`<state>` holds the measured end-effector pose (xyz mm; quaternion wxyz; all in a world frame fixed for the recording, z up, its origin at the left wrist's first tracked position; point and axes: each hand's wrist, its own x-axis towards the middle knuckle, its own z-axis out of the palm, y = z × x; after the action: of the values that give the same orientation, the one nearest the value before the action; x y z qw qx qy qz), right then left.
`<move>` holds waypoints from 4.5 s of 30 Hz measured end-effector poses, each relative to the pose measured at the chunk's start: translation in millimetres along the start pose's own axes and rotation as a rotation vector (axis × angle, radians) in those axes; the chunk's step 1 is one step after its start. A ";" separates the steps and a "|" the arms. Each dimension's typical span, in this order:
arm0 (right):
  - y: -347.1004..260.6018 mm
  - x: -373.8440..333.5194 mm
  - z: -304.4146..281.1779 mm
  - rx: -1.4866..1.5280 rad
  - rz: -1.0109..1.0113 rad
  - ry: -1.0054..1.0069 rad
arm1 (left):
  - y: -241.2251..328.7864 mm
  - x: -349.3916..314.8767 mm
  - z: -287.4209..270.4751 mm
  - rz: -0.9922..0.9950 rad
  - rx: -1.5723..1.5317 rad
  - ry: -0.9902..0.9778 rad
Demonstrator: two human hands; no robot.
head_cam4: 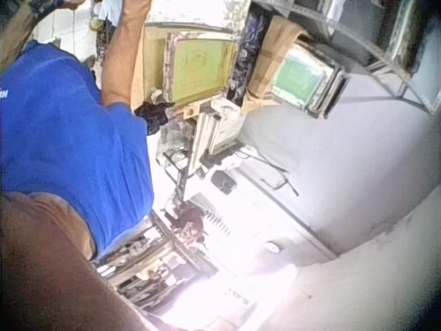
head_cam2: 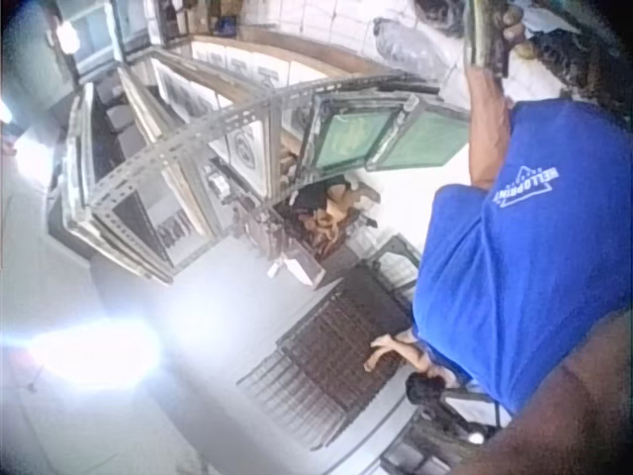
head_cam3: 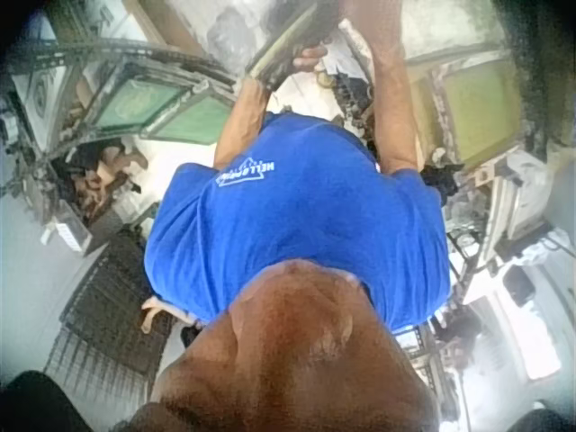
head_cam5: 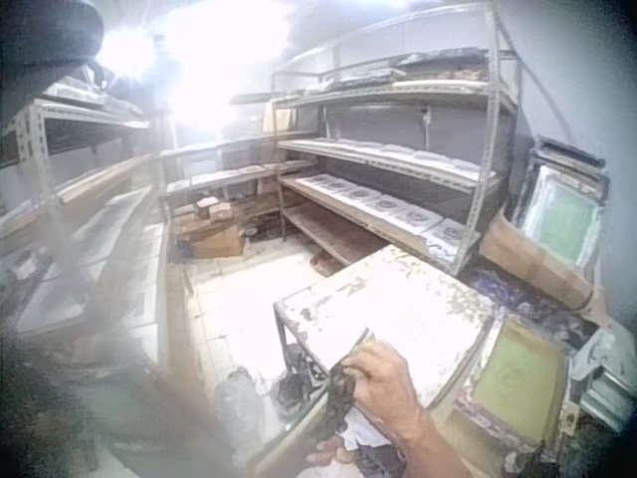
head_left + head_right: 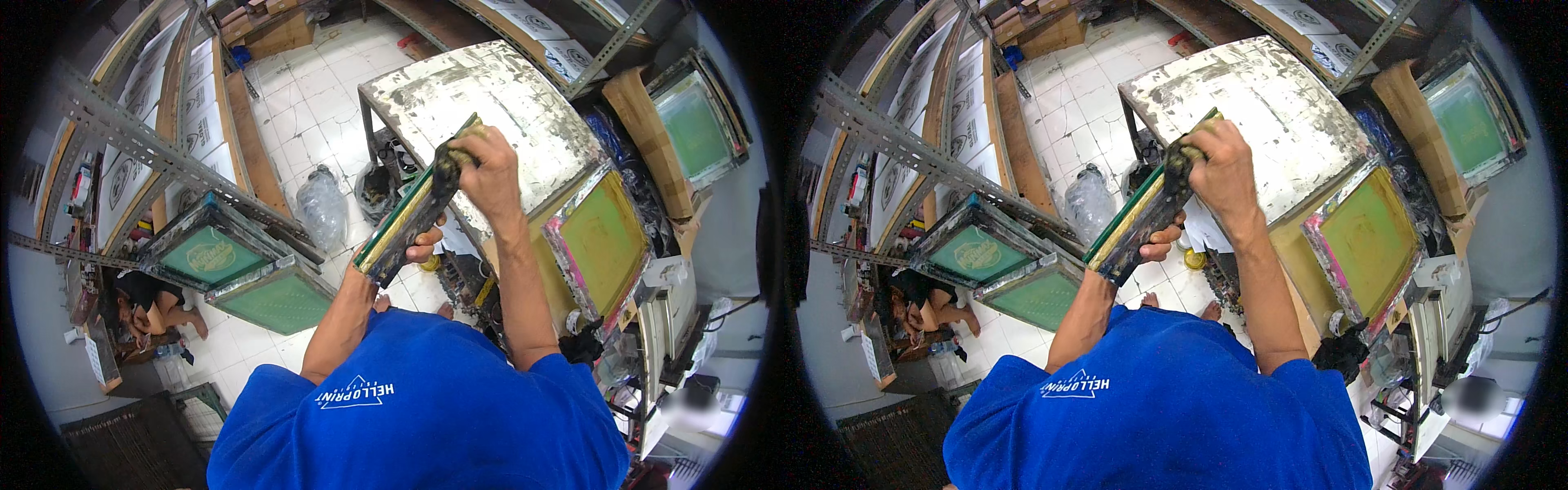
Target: The person wipes ink from a screen printing squeegee using a black cloth and a cleaning solution from a bottle.
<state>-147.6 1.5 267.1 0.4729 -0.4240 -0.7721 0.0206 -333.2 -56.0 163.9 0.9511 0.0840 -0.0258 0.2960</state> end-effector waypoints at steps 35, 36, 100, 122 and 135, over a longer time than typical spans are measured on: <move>46.0 9.4 -8.5 0.200 0.279 0.080 | 4.1 2.3 27.5 0.067 0.643 0.633; 46.6 5.8 -4.1 0.195 0.294 0.033 | 2.6 3.2 25.3 0.070 0.681 0.629; -69.0 -57.0 34.3 0.313 -0.079 -0.045 | 30.0 9.6 -1.6 0.709 0.474 1.066; -37.1 -44.0 19.5 0.566 0.536 -0.087 | 7.8 17.8 -4.6 0.660 0.881 0.849; 61.4 5.0 13.6 0.402 0.604 0.227 | -4.3 13.2 18.9 0.390 1.158 0.717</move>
<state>-119.7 49.2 236.6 0.6019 -0.5310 -0.5354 0.2628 -319.9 -55.5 183.2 0.6331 0.4674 0.4360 0.4367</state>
